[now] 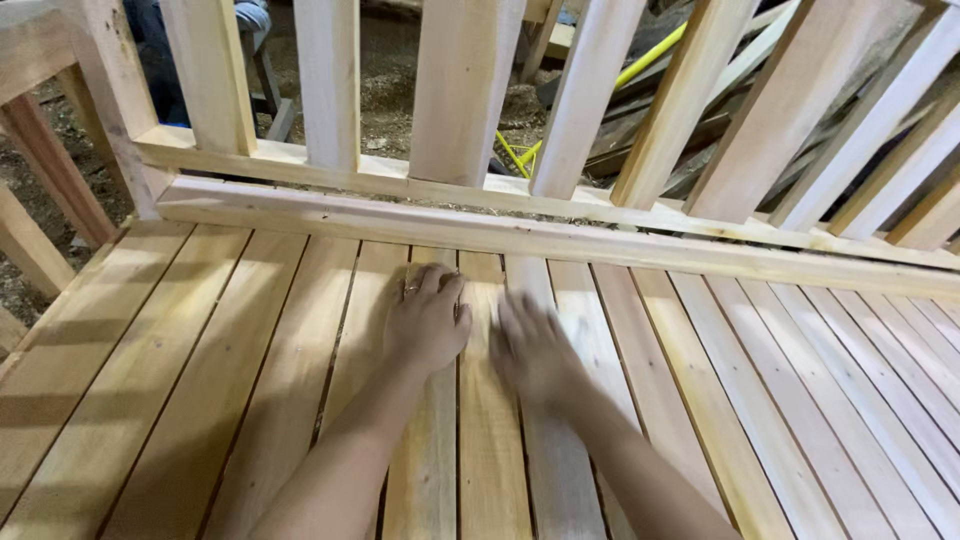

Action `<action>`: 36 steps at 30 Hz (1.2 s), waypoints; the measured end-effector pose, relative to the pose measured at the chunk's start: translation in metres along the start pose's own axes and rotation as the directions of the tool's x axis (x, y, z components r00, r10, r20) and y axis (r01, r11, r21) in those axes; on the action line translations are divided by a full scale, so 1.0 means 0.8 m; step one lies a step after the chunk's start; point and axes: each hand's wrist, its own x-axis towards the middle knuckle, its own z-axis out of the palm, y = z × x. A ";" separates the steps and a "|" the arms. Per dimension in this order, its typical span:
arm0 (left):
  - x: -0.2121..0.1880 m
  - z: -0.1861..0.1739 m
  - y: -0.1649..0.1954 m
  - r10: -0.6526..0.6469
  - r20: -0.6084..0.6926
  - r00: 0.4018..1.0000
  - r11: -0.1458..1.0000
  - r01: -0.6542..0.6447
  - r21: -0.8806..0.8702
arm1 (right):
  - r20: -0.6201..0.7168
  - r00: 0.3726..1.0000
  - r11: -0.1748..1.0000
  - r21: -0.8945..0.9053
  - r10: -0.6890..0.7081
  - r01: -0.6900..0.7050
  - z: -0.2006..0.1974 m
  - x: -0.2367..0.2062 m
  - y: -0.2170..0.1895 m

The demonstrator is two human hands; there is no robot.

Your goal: The person sands the slatted seat and rails of an unfinished wooden bench, rubbing a small sanding block by hand along the seat boards and the horizontal rail between the backrest slats. They then move around the bench and sand the outer armrest and side rail, working along the wood surfaces.

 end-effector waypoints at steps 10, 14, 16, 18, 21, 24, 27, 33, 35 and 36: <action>0.006 -0.001 0.001 -0.028 0.102 0.994 0.997 0.020 0.081 | 0.221 0.972 0.997 -0.005 0.081 -0.082 0.007 -0.062 0.014; 0.003 -0.012 0.008 -0.062 0.067 0.996 0.998 0.062 0.003 | 0.000 0.985 0.983 -0.050 0.174 -0.174 -0.001 0.081 0.021; -0.003 -0.018 0.010 -0.074 0.075 0.994 0.997 0.074 -0.002 | -0.004 0.990 0.988 -0.061 0.143 -0.143 0.002 0.083 0.021; -0.007 -0.017 0.015 -0.090 0.123 0.988 0.996 0.091 -0.002 | -0.029 0.998 0.998 -0.020 0.053 -0.054 0.018 0.042 0.025; -0.011 -0.027 0.017 -0.078 0.123 0.989 0.996 0.082 -0.030 | 0.129 0.990 0.991 -0.112 -0.065 0.079 0.041 -0.092 0.021; -0.009 -0.028 0.018 -0.048 0.136 0.989 0.999 0.047 0.015 | 0.003 0.942 0.780 -0.559 -0.336 0.281 0.055 -0.219 0.001; 0.002 -0.022 0.015 -0.056 0.133 0.990 0.998 0.049 0.051 | 0.540 0.838 0.951 -0.210 -0.081 0.227 0.058 -0.214 0.018; 0.006 -0.020 0.021 -0.058 0.151 0.987 0.997 0.050 0.060 | 0.054 0.997 0.996 0.077 0.047 -0.051 0.031 0.014 0.090; 0.006 -0.023 0.023 -0.089 0.169 0.982 0.995 0.082 0.051 | 0.012 0.996 0.995 -0.038 0.094 -0.093 0.016 0.074 0.083; 0.004 -0.025 0.025 -0.104 0.181 0.978 0.994 0.098 0.046 | 0.018 0.995 0.995 -0.038 0.094 -0.093 0.008 0.079 0.075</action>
